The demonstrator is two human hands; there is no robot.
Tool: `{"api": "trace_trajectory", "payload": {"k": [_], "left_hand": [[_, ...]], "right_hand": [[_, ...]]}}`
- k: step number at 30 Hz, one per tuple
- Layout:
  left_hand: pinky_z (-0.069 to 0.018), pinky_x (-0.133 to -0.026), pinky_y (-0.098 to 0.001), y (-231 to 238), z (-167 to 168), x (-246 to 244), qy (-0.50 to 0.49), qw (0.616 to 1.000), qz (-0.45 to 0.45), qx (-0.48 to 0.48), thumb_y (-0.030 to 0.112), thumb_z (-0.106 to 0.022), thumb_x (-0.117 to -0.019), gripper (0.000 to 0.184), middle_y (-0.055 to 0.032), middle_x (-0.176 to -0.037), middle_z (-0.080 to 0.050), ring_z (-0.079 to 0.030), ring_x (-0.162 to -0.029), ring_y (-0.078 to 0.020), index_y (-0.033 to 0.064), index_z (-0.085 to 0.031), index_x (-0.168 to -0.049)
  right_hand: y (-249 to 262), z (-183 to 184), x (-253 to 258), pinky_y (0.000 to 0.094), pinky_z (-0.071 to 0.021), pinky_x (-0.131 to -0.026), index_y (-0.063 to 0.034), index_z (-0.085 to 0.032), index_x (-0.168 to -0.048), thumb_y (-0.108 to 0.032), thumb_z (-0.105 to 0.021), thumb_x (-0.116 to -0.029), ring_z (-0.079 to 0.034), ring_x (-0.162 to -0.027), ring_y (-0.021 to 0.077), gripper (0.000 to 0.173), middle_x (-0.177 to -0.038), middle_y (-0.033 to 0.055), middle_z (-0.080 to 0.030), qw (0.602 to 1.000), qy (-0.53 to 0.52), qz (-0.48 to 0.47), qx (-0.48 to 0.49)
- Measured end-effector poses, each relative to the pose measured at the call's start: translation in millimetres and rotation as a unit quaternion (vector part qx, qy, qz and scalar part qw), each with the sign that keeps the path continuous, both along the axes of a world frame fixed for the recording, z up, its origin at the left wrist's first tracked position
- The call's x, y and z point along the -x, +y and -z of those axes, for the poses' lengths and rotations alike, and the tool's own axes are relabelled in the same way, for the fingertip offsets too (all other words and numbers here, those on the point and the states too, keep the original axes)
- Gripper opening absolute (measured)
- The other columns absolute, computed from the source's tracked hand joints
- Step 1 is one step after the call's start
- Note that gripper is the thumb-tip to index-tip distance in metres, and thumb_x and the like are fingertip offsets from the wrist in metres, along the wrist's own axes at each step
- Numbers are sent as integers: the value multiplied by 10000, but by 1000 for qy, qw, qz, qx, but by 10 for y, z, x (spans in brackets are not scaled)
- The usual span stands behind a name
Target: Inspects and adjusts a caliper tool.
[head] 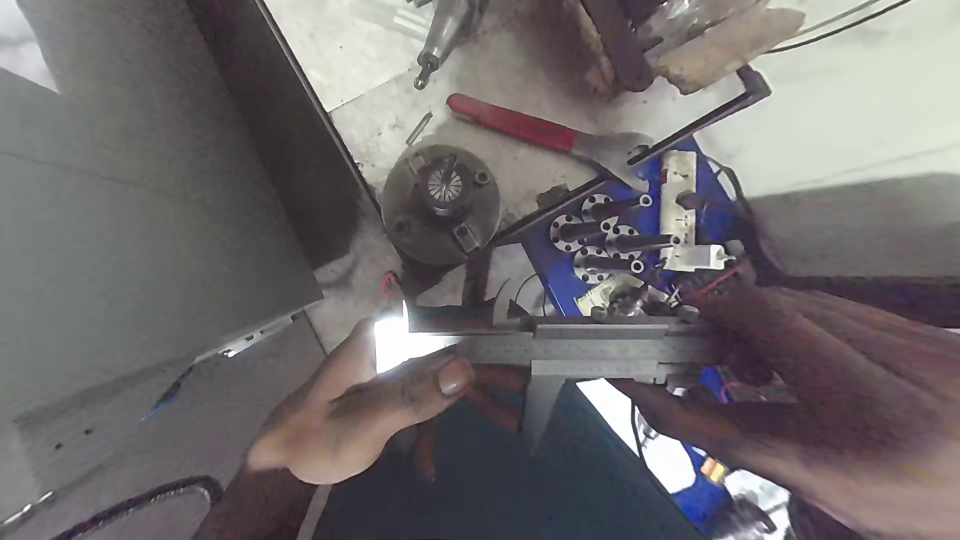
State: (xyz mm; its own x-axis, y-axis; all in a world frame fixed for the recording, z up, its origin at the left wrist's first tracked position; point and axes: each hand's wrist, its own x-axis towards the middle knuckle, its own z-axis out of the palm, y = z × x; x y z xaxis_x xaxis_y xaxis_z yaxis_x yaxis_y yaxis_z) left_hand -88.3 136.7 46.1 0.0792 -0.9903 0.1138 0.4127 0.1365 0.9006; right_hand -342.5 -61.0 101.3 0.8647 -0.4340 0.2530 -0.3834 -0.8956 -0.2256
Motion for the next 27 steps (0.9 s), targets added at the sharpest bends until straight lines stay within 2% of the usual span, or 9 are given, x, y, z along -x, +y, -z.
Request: {"api": "trace_trajectory", "payload": {"k": [3, 5, 9, 13, 27], "left_hand": [[-616, -908, -319, 1, 0, -2, 28, 1000, 10, -6, 219, -515, -1082, 251, -18, -1148, -740, -719, -1032, -124, 125, -647, -1273], [-625, -898, -320, -10, -18, 9, 37, 999, 6, -2, 194, -511, -1082, 259, -25, -1166, -741, -730, -1022, -134, 130, -633, -1301], [-614, -863, -255, -2, -24, 16, 21, 1000, -4, -2, 187, -523, -1077, 243, 24, -1148, -740, -717, -986, -69, 169, -637, -1289], [-597, -882, -222, 7, -38, 19, 3, 1000, -12, 7, 179, -516, -1077, 241, 64, -1148, -733, -701, -1001, -27, 187, -641, -1284], [-597, -913, -238, 28, -44, -2, 0, 1000, -9, 6, 180, -533, -1070, 252, 68, -1176, -730, -698, -1054, -42, 196, -638, -1299]], "right_hand": [[2, -8, -1, 359, -423, -540, -50, -666, -930, -689, -675, -853, -553, -579, 193, 644, -688, 101, -627, 1000, 2, -4, -3], [4, -14, -9, 357, -421, -542, -49, -656, -925, -690, -667, -859, -554, -584, 194, 644, -689, 104, -624, 1000, 2, -7, -1], [11, -14, -20, 357, -417, -544, -47, -651, -922, -687, -663, -865, -553, -587, 192, 642, -686, 105, -620, 1000, -1, -7, 3], [13, -9, -17, 348, -419, -548, -51, -652, -927, -681, -669, -860, -551, -589, 185, 634, -688, 99, -621, 1000, -4, -10, 3], [29, -17, -5, 369, -451, -546, -52, -666, -944, -685, -670, -860, -591, -601, 204, 639, -714, 113, -653, 1000, 0, -6, 1]]}}
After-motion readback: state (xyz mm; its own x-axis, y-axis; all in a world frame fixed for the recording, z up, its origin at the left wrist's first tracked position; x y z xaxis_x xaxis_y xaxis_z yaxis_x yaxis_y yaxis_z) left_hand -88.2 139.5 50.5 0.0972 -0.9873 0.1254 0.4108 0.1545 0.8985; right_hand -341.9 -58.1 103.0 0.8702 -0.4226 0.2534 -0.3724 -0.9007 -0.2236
